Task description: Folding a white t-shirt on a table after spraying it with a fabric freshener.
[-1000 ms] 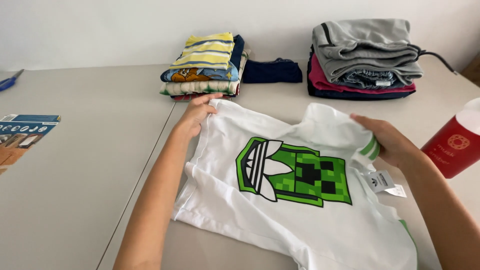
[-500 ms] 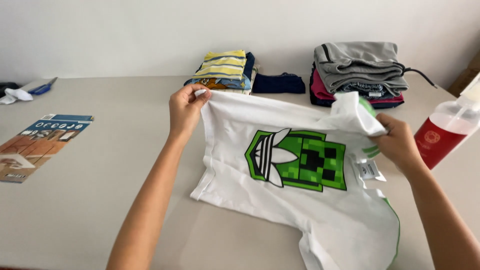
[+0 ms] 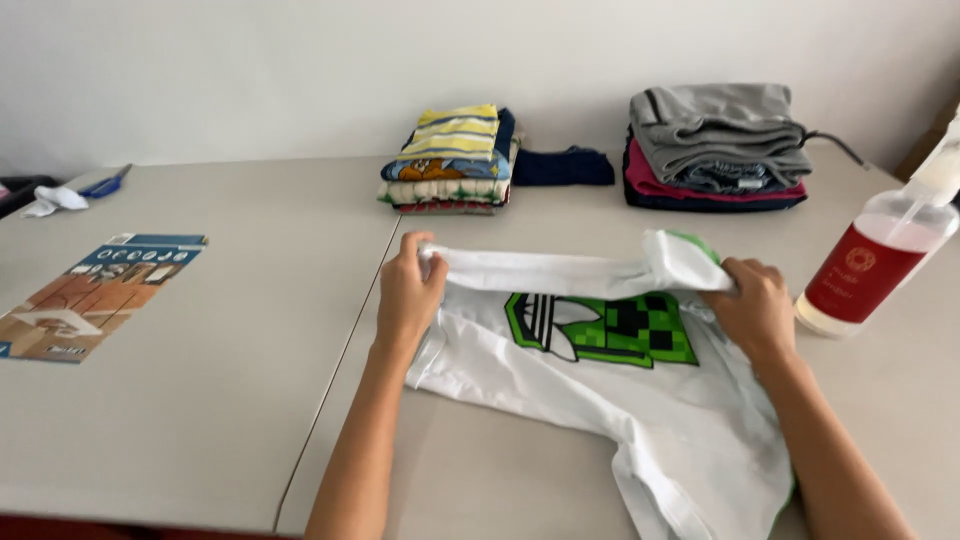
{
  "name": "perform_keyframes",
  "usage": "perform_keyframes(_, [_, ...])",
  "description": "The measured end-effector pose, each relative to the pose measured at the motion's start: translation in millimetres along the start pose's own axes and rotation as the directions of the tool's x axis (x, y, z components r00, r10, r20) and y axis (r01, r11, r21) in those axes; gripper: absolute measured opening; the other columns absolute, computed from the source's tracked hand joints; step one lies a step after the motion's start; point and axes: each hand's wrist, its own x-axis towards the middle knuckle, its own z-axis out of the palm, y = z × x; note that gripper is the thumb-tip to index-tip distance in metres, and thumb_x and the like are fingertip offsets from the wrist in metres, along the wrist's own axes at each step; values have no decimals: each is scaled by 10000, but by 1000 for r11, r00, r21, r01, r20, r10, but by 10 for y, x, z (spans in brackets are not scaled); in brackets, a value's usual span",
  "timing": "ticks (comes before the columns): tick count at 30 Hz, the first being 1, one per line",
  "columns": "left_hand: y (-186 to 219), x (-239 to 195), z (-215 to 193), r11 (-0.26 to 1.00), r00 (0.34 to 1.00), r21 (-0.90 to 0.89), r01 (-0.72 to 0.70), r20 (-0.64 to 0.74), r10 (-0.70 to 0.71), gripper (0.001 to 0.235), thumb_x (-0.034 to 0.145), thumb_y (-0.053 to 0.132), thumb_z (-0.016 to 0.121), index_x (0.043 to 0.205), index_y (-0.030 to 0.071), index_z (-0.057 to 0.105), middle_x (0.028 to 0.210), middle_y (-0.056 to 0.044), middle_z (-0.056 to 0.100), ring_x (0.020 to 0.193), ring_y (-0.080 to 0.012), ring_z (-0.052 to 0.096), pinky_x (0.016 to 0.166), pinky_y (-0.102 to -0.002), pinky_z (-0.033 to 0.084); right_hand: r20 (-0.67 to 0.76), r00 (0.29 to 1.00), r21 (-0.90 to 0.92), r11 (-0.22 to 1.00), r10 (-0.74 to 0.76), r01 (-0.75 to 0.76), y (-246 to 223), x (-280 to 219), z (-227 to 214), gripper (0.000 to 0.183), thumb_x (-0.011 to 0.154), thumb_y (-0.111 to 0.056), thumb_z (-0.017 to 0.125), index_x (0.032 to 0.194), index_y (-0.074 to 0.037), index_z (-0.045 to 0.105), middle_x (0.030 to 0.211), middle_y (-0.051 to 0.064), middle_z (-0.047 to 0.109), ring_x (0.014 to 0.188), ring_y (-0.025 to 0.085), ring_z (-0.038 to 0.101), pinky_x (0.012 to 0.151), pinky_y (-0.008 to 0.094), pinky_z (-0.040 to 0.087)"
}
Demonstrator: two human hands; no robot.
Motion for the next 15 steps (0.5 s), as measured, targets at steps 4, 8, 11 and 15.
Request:
perform_keyframes(4, [-42, 1, 47, 994, 995, 97, 42, 82, -50, 245, 976, 159, 472, 1179, 21, 462, 759, -174, 628, 643, -340, 612, 538, -437, 426, -94, 995, 6, 1000, -13, 13, 91, 15, 57, 273, 799, -96, 690, 1054, 2, 710, 1131, 160, 671, 1109, 395, 505, 822, 512, 449])
perform_keyframes(8, [-191, -10, 115, 982, 980, 77, 173, 82, -180, 107, 1019, 157, 392, 998, 52, 403, 677, -152, 551, 557, -313, 501, 513, -431, 352, -220, 966, -76, 990, -135, 121, 96, -43, 62, 217, 841, -49, 730, 1051, 3, 734, 1085, 147, 687, 1032, 363, 509, 743, 493, 459])
perform_keyframes(11, [-359, 60, 167, 962, 963, -41, 269, 49, -267, 176, 999, 197, 406, 921, 64, 491, 707, -68, 548, 645, -226, 496, 608, -373, 376, -258, 955, -98, 987, -148, 126, 102, -39, 61, 138, 865, -42, 686, 993, -11, 727, 1030, 115, 690, 973, 342, 519, 636, 467, 435])
perform_keyframes(15, [-285, 122, 95, 744, 830, -383, 547, 130, -543, 240, 938, 240, 484, 850, 57, 613, 689, -8, 512, 665, -128, 446, 613, -281, 346, -270, 957, -106, 991, -106, 80, 145, -37, 68, 141, 853, -16, 605, 950, -30, 706, 973, 66, 686, 962, 341, 529, 553, 452, 403])
